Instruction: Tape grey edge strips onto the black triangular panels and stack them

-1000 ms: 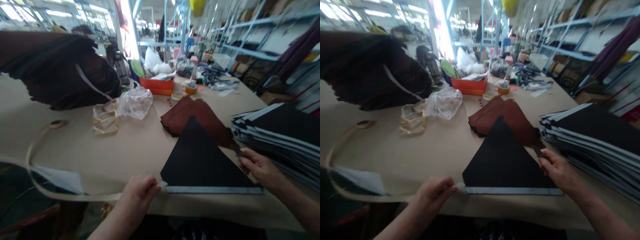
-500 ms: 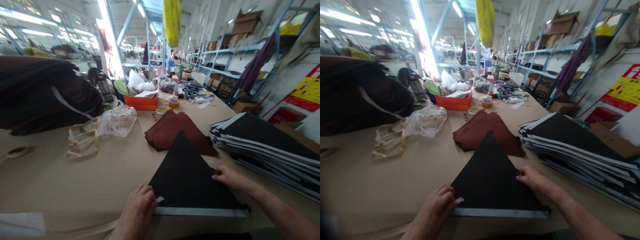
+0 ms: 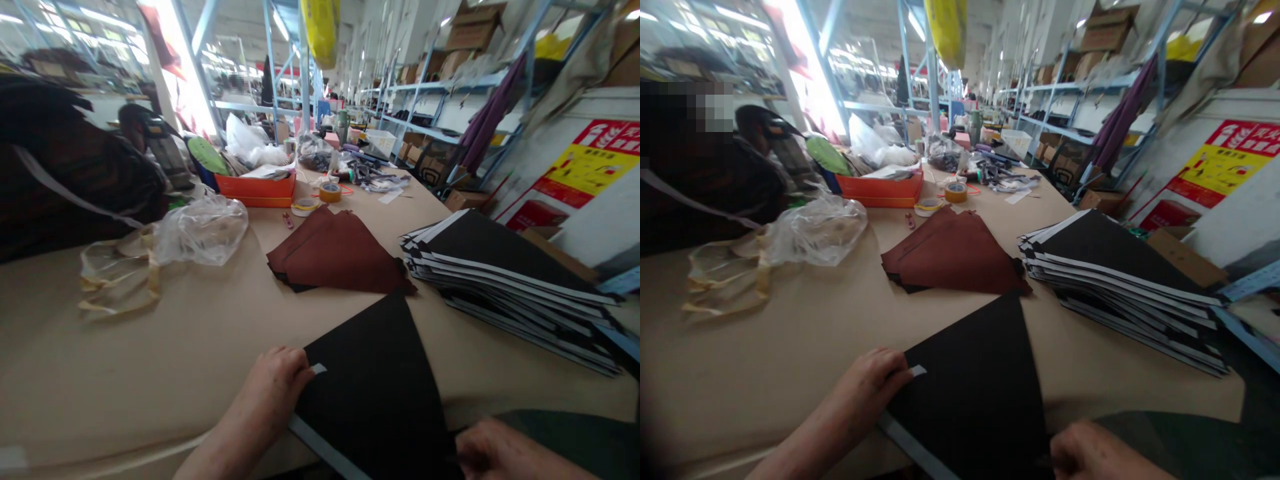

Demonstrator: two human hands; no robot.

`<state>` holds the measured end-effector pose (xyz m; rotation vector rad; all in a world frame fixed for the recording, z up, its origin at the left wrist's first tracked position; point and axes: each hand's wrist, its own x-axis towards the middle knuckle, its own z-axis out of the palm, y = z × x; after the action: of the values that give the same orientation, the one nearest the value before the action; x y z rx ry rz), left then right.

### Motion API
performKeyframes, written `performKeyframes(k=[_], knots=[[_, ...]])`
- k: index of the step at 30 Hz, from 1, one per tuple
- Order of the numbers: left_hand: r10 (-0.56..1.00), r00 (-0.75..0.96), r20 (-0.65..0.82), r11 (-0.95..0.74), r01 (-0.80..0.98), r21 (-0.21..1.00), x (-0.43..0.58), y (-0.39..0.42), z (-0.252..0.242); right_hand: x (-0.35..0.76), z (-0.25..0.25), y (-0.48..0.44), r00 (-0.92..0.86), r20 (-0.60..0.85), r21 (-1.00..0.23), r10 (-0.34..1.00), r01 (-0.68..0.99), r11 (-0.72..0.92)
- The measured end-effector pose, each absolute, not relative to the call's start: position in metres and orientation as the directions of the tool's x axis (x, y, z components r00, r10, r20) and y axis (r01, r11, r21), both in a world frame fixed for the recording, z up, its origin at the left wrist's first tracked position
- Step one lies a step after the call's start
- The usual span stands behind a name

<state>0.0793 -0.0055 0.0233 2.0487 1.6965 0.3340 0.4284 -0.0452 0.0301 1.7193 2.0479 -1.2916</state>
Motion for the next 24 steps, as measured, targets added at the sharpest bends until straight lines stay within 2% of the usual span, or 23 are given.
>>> performKeyframes(k=[3,6,12,16,18,20,24], knots=[[0.969,0.215,-0.122,-0.127,0.857,0.499,0.088,-0.006,0.028,0.425,0.038,0.000,-0.396,-0.445,-0.559,0.803,0.823,0.097],[0.967,0.217,-0.133,-0.130,0.872,0.471,0.096,-0.008,0.029,0.420,0.027,0.045,-0.417,-0.244,-0.466,0.876,0.842,0.271],[0.963,0.235,-0.134,-0.142,0.860,0.490,0.096,-0.012,0.027,0.418,0.010,0.045,-0.406,-0.190,-0.261,0.894,0.899,0.353],[0.960,0.244,-0.136,-0.146,0.852,0.503,0.099,-0.006,0.032,0.417,0.019,0.009,-0.372,-0.245,-0.232,0.895,0.919,0.319],[0.959,0.243,-0.145,-0.136,0.844,0.519,0.104,-0.006,0.035,0.417,0.026,0.001,-0.348,-0.273,-0.276,0.897,0.921,0.274],[0.963,0.217,-0.162,-0.088,0.816,0.571,0.111,-0.009,0.038,0.414,0.035,0.002,-0.332,-0.263,-0.376,0.906,0.900,0.221],[0.946,0.208,-0.250,0.064,0.634,0.770,0.124,-0.020,0.042,0.387,0.053,0.018,-0.374,-0.201,-0.730,0.905,0.673,0.117]])
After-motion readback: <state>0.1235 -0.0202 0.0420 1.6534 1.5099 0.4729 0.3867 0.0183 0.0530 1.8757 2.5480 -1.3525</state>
